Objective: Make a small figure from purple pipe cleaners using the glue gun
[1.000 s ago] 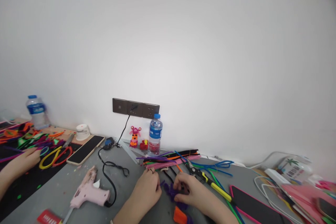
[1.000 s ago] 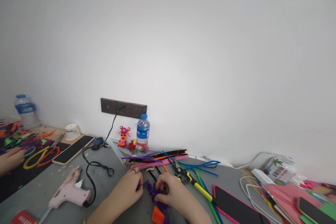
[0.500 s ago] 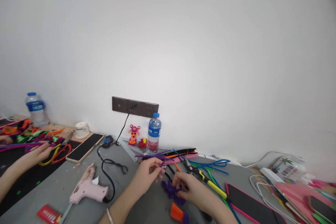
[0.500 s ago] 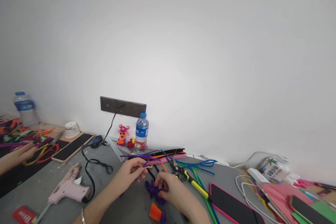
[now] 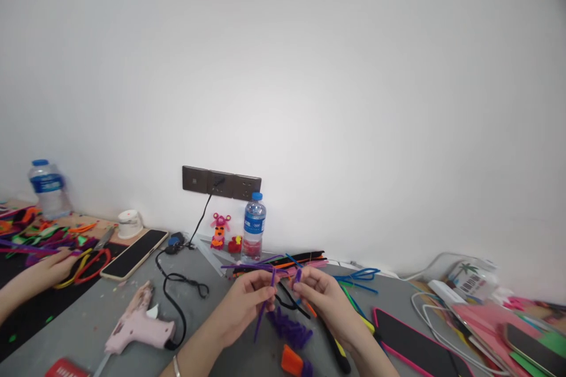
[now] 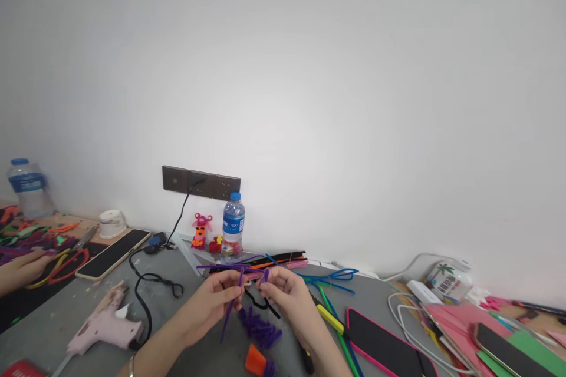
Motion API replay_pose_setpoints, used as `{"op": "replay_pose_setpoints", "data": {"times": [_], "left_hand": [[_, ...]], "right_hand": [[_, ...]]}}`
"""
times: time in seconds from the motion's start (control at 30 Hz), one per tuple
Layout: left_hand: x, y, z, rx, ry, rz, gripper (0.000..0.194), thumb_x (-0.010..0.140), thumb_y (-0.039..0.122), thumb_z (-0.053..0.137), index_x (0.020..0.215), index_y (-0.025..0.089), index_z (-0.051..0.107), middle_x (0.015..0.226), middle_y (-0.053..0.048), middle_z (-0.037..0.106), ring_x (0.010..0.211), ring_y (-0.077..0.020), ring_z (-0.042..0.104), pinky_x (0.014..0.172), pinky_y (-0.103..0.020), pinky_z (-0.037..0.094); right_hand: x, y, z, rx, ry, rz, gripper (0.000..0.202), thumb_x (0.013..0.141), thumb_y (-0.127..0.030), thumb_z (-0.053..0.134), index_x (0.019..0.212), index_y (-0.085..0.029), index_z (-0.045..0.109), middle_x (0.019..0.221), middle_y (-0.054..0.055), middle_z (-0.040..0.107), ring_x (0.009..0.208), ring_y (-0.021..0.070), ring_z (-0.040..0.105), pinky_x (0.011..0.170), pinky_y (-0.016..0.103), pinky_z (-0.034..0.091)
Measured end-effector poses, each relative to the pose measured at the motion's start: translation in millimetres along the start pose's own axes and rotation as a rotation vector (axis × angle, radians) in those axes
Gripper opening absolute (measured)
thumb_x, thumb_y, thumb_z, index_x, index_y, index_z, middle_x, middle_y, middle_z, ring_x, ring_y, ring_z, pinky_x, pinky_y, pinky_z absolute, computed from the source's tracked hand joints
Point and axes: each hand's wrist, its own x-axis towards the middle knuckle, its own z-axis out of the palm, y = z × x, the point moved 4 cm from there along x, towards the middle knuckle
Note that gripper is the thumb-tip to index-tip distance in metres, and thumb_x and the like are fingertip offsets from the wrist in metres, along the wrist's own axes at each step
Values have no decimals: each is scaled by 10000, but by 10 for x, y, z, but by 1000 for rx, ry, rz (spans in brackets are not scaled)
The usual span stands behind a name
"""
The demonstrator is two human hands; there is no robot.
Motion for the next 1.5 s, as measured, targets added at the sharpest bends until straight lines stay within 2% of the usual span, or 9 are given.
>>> {"op": "replay_pose_setpoints", "data": {"times": [0.13, 0.23, 0.53, 0.73, 0.93, 1.0, 1.1, 1.23, 1.5], "left_hand": [[-19, -27, 61, -54, -13, -18, 253, 635, 314, 841, 713, 129, 688, 725, -25, 622, 677, -121, 542, 661, -251, 451], [-10, -32, 63, -14, 17, 17, 278, 621, 345, 844, 665, 134, 669, 723, -20, 630, 673, -122, 542, 654, -238, 435], [9, -13, 64, 186, -13, 93, 298, 693, 401, 778, 730, 138, 642, 635, 8, 604, 607, -113, 521, 617, -228, 414], [-27, -17, 110, 154, -45, 34, 321, 689, 409, 778, 759, 150, 601, 607, 8, 623, 590, -118, 562, 633, -242, 444], [-2, -13, 96, 182, -90, 83, 325, 723, 421, 753, 803, 167, 568, 632, 4, 647, 608, -138, 619, 613, -236, 452], [27, -33, 59, 218, -93, 117, 319, 721, 413, 756, 783, 166, 563, 626, 12, 639, 584, -129, 609, 589, -227, 451], [66, -55, 5, 255, -86, 160, 309, 707, 395, 768, 762, 163, 571, 635, 21, 622, 572, -118, 588, 584, -227, 464], [77, -14, -30, 327, -38, 223, 281, 711, 369, 763, 831, 157, 622, 686, 11, 631, 598, -122, 586, 600, -234, 480], [28, 45, -13, 319, 15, 194, 300, 691, 401, 770, 828, 152, 674, 688, -33, 694, 619, -162, 630, 633, -274, 508]], "right_hand": [[-11, -12, 152, 71, -61, -9, 282, 706, -415, 753, 727, -165, 624, 650, -12, 599, 586, 123, 491, 550, 218, 350], [-2, -7, 193, 75, -55, -29, 299, 679, -414, 777, 686, -162, 618, 610, -30, 568, 564, 111, 462, 534, 212, 335], [18, 88, 219, 106, -98, 17, 379, 669, -465, 782, 695, -179, 536, 547, -52, 560, 488, 89, 453, 498, 204, 298], [24, 111, 268, 123, -104, -14, 339, 730, -446, 745, 759, -178, 540, 599, -26, 612, 521, 119, 560, 470, 203, 308], [8, 48, 335, 135, -114, -89, 309, 764, -433, 715, 749, -178, 541, 576, -44, 578, 510, 115, 568, 527, 235, 449], [1, 35, 347, 109, -97, -103, 324, 757, -454, 711, 744, -181, 538, 596, -47, 559, 516, 115, 571, 504, 226, 456], [-5, 37, 332, 23, -37, -126, 349, 736, -488, 711, 750, -182, 544, 638, -53, 521, 460, 80, 511, 415, 184, 400], [4, 78, 293, -100, 4, -102, 352, 742, -508, 686, 755, -186, 545, 588, -69, 499, 349, 27, 322, 317, 151, 252], [30, 57, 240, -86, -24, -85, 363, 715, -526, 709, 735, -193, 568, 577, -39, 573, 330, 30, 274, 313, 181, 191]]}}
